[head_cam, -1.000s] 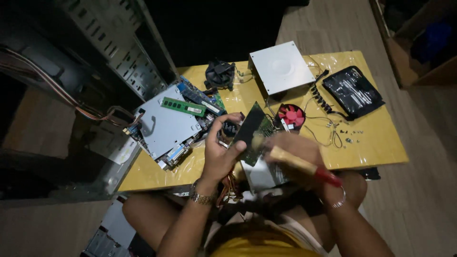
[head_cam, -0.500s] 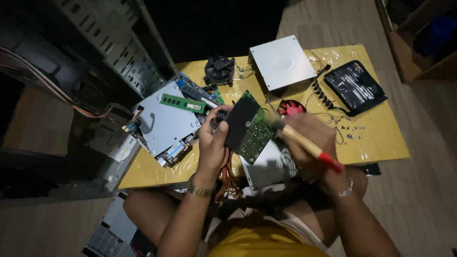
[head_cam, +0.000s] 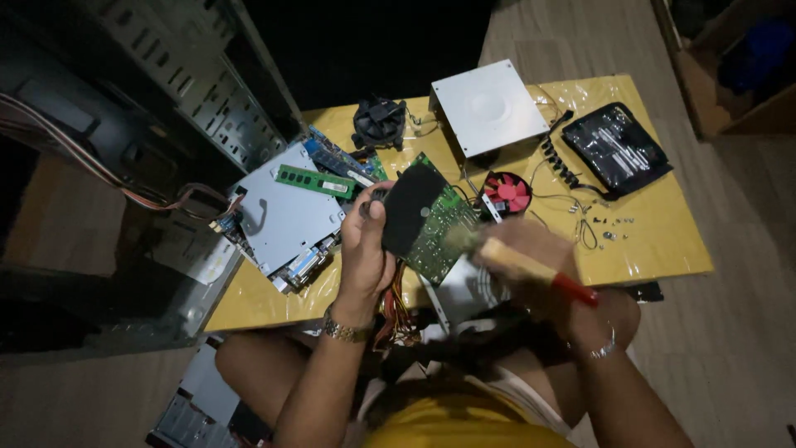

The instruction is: Disassembling and cleaning a computer power supply unit using a screwdriver and brush

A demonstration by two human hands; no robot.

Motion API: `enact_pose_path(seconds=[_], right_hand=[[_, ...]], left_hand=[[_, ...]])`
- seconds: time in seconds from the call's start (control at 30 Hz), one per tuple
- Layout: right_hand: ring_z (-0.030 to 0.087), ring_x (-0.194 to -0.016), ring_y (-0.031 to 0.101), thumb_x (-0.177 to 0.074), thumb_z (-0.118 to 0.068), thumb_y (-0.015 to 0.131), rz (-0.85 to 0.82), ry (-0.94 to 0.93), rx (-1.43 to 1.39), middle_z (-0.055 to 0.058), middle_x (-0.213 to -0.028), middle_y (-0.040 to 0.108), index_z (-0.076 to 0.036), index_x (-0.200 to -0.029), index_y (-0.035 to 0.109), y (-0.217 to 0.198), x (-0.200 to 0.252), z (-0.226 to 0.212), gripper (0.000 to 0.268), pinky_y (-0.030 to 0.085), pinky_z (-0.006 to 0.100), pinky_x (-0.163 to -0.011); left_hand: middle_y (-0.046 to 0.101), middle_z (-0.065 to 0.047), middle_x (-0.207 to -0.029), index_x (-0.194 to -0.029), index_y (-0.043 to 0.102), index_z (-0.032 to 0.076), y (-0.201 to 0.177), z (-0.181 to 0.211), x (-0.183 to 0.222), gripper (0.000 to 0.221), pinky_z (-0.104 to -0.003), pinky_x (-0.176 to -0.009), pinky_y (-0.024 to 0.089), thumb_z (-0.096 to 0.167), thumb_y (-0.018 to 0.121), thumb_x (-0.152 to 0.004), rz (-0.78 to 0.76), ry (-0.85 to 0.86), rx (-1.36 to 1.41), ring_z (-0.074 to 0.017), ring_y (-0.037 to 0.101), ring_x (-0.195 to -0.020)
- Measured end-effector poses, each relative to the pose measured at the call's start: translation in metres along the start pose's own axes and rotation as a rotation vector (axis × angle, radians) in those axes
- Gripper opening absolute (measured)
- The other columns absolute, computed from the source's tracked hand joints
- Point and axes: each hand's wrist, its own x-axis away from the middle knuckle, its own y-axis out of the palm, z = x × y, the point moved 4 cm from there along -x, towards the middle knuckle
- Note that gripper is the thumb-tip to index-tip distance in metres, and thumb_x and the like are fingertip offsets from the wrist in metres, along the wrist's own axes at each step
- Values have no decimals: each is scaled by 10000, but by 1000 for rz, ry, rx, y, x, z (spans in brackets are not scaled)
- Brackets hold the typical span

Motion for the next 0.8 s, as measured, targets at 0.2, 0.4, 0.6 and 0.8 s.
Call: enact_pose_path(seconds=[0.2, 0.4, 0.6, 0.8], right_hand=[[112, -772, 729, -842, -143, 771, -305, 148, -204, 35, -1031, 775, -131, -1027, 765, 19, 7, -3, 185, 618, 231, -689], [181, -678, 644, -959, -21, 744, 102, -305, 771, 43, -816, 693, -101, -856, 723, 10, -14, -12, 132, 529, 302, -491], [57, -415, 442, -1014, -427, 505, -111, 16, 15, -85, -630, 540, -214, -884, 711, 15, -13, 15, 324, 428, 219, -383], [207, -877, 716, -822, -147, 847, 83, 323, -61, 90, -1025, 753, -57, -1023, 817, -12, 8, -8, 221, 577, 223, -744]], left_hand=[[727, -137, -955, -1208, 644, -70, -6, -5, -2, 483, -343, -808, 646, 330, 718, -947, 18, 12, 20, -167, 710, -852], [699, -109, -959, -1203, 652, -40, 0, -3, 6, 538, -321, -816, 638, 365, 795, -880, 26, 50, -14, -151, 691, -860], [705, -152, -1003, -1213, 656, -42, -8, -6, 9, 553, -347, -818, 635, 352, 821, -862, 32, 44, -37, -170, 690, -883], [707, -144, -1016, -1194, 672, -33, -5, 0, 4, 506, -373, -856, 620, 361, 787, -899, 107, 39, -102, -192, 672, -913]])
